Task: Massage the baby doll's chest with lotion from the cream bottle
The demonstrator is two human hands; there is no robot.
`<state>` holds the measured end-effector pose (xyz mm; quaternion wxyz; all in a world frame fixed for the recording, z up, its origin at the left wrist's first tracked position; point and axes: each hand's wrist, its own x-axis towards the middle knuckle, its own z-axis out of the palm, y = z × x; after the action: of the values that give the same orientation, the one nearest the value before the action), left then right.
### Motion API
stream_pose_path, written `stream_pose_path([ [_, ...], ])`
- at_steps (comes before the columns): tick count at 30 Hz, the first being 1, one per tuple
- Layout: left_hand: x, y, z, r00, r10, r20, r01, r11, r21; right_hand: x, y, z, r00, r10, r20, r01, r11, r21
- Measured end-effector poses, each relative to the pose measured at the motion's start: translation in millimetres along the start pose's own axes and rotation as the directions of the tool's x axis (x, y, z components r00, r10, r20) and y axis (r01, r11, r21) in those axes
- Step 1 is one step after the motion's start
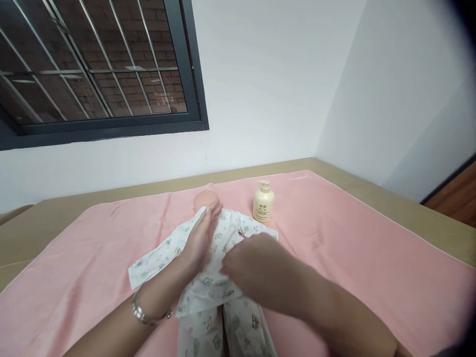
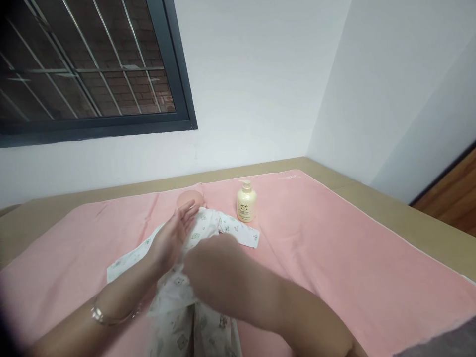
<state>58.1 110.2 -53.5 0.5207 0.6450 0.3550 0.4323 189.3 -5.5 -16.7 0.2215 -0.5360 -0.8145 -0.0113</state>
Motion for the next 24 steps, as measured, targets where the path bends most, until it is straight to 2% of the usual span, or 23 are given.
stream_pose_path([
  [1, 9.5, 3.6, 8.1, 0.997, -0.055, 0.058, 0.060, 0.995, -0.079, 2.5, 10.0, -9.5, 1.000, 0.019, 0.001, -0.018, 0.999, -0.030],
  [2, 19.3, 7.2, 16.5, 0.986, -0.102, 0.130, 0.120, 0.983, -0.138, 6.1, 20.8, -19.1, 0.995, 0.100, 0.010, -0.099, 0.989, -0.108],
  [4, 40.2, 14.1, 33.3, 0.952, -0.194, 0.238, 0.252, 0.937, -0.244, 15.5, 43.7, -34.8, 0.943, 0.322, -0.088, -0.331, 0.936, -0.119],
  [6, 62.4, 19.5, 49.8, 0.923, -0.290, 0.252, 0.373, 0.832, -0.411, 26.1, 66.3, -41.0, 0.873, 0.443, -0.203, -0.467, 0.880, -0.088],
  [8, 84.5, 21.7, 64.8, 0.907, -0.352, 0.232, 0.420, 0.698, -0.581, 36.2, 85.9, -36.1, 0.804, 0.527, -0.277, -0.573, 0.811, -0.119],
  [9, 94.8, 21.5, 71.4, 0.900, -0.370, 0.232, 0.427, 0.635, -0.644, 40.8, 94.0, -30.5, 0.791, 0.536, -0.294, -0.590, 0.796, -0.137],
  [12, 118.7, 16.9, 85.5, 0.878, -0.407, 0.252, 0.448, 0.510, -0.734, 52.1, 109.4, -10.5, 0.830, 0.481, -0.281, -0.537, 0.826, -0.171],
  [15, 130.5, 10.2, 91.4, 0.865, -0.412, 0.288, 0.472, 0.470, -0.746, 59.7, 114.2, 5.0, 0.871, 0.419, -0.257, -0.475, 0.851, -0.223],
  [17, 133.4, 6.6, 92.1, 0.856, -0.408, 0.318, 0.491, 0.447, -0.748, 63.1, 115.0, 12.3, 0.874, 0.421, -0.242, -0.476, 0.842, -0.253],
  [21, 133.0, 2.9, 90.7, 0.847, -0.414, 0.334, 0.503, 0.417, -0.757, 66.9, 118.9, 24.9, 0.848, 0.470, -0.245, -0.528, 0.793, -0.304],
  [24, 126.7, 0.4, 87.9, 0.838, -0.434, 0.330, 0.508, 0.400, -0.763, 67.4, 122.4, 31.1, 0.866, 0.458, -0.202, -0.500, 0.768, -0.400],
])
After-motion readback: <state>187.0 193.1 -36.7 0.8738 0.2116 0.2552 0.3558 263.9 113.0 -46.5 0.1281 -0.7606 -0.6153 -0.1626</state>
